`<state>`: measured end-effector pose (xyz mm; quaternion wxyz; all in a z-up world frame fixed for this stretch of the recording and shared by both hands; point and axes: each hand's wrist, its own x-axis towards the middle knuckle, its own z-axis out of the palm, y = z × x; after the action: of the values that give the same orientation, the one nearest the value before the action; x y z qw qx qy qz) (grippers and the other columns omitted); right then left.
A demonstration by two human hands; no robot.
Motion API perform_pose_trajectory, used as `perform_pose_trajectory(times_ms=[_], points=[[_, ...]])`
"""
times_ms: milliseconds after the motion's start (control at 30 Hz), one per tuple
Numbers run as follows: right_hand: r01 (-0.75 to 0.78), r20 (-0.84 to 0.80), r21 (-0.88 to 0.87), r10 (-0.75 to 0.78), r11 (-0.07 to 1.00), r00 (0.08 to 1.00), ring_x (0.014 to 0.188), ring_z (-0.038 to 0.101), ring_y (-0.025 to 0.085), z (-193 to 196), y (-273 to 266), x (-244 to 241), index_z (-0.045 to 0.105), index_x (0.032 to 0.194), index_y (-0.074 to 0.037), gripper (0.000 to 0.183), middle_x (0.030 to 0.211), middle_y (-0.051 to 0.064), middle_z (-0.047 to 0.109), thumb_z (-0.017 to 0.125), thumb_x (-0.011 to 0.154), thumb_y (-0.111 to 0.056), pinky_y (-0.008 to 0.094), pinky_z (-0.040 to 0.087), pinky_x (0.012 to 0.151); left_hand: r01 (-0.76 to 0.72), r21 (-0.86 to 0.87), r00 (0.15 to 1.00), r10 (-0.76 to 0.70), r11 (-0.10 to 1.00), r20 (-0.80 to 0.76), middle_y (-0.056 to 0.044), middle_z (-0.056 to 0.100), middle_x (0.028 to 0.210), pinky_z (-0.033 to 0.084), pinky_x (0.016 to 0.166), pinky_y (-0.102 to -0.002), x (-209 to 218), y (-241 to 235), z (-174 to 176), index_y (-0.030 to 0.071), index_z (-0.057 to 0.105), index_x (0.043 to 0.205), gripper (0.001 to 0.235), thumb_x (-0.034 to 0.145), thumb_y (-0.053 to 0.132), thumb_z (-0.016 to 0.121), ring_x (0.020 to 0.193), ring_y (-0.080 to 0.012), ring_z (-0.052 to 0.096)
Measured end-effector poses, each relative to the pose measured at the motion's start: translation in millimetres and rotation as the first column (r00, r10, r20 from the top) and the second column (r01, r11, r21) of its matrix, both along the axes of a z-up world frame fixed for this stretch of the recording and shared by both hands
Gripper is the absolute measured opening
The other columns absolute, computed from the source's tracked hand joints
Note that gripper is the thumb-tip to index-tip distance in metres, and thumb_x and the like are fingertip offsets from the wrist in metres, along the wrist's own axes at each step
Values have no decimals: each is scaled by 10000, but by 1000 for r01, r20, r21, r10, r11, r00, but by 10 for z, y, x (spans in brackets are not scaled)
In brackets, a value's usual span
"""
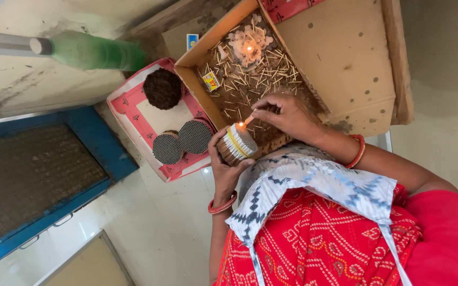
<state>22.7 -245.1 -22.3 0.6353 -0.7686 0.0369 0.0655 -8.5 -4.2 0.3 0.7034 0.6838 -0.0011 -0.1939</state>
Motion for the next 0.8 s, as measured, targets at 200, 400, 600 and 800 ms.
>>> perform_pose_trajectory(times_ms=[200, 400, 600, 800], points=[[-59, -99, 197, 80, 979, 992, 887, 701, 100, 283, -49, -109, 764, 1108, -80, 259, 986, 38, 780, 728, 945, -277, 286, 559, 788, -19, -7, 1000, 19, 1000, -9, -109, 462, 1533, 528, 1146, -394, -3, 47, 0, 107, 361, 1502, 1001, 701, 150, 959, 1359, -246, 549], [-5, -15, -42, 5, 999, 1000, 864, 711, 137, 120, 12, -27, 759, 1100, -80, 262, 990, 72, 766, 742, 941, -287, 302, 546, 758, -7, -45, 1000, 7, 999, -9, -109, 447, 1549, 515, 1170, -397, 1, 46, -22, 106, 356, 1506, 1005, 705, 142, 962, 1381, -241, 530], [-24, -48, 5, 25, 1000, 999, 842, 695, 114, 90, -1, -64, 763, 1085, -74, 255, 961, 63, 768, 747, 939, -283, 290, 544, 742, -14, -40, 1000, 14, 999, -5, -107, 442, 1555, 517, 1167, -401, 4, 55, -39, 105, 358, 1501, 1006, 697, 144, 962, 1378, -244, 531], [-86, -167, 227, 126, 970, 978, 842, 680, 86, 267, -71, -181, 762, 1088, -67, 252, 942, 44, 778, 742, 932, -265, 272, 547, 739, -48, -60, 998, 47, 997, -28, -102, 436, 1555, 529, 1150, -402, 24, 59, -1, 97, 358, 1502, 1001, 706, 170, 960, 1363, -246, 540]])
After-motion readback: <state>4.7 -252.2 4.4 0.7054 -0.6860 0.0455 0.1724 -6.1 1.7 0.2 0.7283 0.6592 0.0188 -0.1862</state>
